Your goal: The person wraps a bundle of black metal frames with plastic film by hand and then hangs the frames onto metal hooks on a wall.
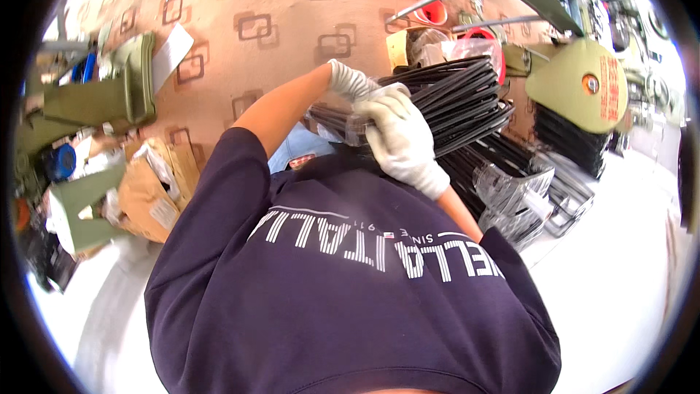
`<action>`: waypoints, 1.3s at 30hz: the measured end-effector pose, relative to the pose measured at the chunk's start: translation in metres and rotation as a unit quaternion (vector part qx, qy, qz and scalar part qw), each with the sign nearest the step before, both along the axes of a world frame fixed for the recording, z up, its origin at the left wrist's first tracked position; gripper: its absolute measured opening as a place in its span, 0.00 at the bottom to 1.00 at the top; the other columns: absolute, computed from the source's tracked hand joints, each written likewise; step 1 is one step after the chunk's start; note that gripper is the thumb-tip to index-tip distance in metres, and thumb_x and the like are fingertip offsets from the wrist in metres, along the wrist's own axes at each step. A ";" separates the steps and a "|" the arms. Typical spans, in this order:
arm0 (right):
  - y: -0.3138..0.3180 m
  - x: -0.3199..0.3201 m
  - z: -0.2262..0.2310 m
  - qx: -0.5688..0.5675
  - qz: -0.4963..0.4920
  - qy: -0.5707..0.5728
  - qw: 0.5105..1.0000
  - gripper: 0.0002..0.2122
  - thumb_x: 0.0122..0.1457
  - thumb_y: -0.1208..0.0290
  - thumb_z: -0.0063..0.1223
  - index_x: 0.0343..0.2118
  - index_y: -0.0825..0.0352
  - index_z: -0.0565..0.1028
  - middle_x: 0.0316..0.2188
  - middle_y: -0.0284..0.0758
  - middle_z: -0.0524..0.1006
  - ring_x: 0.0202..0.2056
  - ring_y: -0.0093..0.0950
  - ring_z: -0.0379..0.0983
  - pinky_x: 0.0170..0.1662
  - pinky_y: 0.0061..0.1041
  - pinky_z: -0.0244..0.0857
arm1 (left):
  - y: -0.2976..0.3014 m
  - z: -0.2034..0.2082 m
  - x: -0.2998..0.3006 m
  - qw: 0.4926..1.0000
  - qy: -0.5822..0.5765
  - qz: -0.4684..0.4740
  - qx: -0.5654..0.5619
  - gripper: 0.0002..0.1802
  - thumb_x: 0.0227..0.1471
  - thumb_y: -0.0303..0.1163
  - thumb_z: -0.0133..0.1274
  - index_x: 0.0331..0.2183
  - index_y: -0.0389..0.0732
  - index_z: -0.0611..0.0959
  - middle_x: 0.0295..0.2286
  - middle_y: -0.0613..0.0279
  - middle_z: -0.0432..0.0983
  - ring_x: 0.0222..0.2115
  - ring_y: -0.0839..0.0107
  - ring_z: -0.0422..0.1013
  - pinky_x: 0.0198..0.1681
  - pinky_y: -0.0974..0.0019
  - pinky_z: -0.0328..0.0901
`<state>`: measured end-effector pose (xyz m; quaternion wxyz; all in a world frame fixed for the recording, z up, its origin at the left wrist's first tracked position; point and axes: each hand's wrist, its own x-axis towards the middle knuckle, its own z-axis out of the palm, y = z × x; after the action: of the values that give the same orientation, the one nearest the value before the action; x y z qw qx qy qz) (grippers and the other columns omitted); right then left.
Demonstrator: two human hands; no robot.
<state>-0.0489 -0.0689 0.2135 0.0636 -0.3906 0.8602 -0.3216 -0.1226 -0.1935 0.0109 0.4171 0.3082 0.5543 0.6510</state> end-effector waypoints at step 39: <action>0.000 0.032 -0.183 -0.764 -0.246 -0.408 0.435 0.12 0.60 0.68 0.36 0.39 0.67 0.71 0.33 0.32 0.73 0.34 0.24 0.67 0.41 0.22 0.64 | 0.048 0.198 0.057 0.688 0.476 0.143 -0.529 0.63 0.26 0.61 0.60 0.58 0.43 0.48 0.54 0.30 0.39 0.54 0.36 0.45 0.55 0.44 0.46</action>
<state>-0.0173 -0.0685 0.0309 0.0009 0.1239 0.1990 -0.9721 -0.0657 -0.1455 0.2089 0.0926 0.2217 0.9683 0.0677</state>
